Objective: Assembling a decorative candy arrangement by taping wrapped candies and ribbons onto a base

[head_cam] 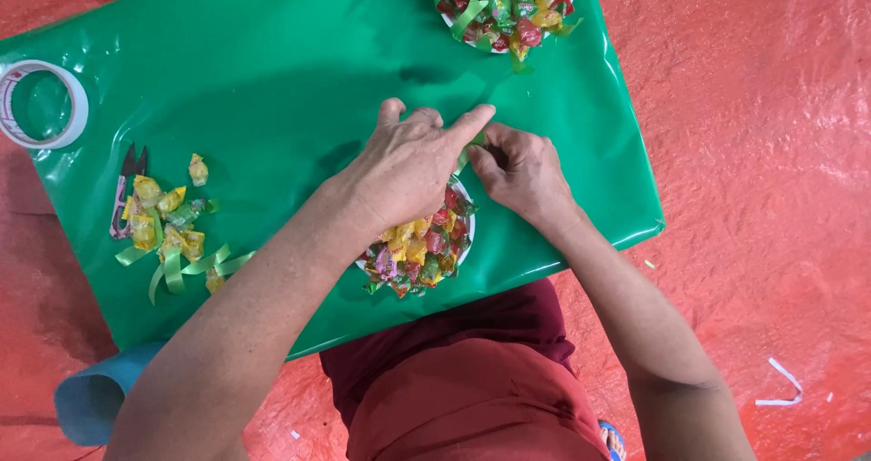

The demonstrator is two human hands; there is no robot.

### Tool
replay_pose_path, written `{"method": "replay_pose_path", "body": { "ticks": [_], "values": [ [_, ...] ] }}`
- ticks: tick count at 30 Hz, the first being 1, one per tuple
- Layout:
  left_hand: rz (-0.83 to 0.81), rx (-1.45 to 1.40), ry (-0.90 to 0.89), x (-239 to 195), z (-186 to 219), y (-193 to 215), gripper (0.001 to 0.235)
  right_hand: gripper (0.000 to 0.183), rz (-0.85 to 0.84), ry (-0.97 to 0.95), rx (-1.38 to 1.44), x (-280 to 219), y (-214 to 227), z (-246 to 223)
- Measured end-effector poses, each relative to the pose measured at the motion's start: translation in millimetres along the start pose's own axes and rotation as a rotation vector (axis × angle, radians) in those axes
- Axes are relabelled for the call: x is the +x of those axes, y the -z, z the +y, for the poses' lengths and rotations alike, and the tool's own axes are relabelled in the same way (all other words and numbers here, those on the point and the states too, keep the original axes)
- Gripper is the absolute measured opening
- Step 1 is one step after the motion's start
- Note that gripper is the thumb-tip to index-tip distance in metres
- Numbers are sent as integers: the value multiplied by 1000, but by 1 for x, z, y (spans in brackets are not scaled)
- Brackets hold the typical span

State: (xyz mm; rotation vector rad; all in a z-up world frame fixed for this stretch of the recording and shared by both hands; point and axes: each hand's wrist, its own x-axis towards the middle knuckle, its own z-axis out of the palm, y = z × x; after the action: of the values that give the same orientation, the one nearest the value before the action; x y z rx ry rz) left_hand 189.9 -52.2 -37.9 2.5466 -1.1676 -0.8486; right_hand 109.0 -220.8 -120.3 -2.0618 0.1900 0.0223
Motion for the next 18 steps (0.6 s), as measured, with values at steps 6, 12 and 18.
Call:
{"method": "replay_pose_path", "body": {
  "ticks": [6,12,18],
  "values": [
    [38,93,-35,0,-5,-6,86,17,-15,-2,5,2,-3,0],
    [44,74,-39,0,-9,-11,85,17,-13,-3,12,2,-4,-4],
    [53,75,-41,-1,-12,-14,85,19,-35,-3,60,3,-4,-5]
  ]
}}
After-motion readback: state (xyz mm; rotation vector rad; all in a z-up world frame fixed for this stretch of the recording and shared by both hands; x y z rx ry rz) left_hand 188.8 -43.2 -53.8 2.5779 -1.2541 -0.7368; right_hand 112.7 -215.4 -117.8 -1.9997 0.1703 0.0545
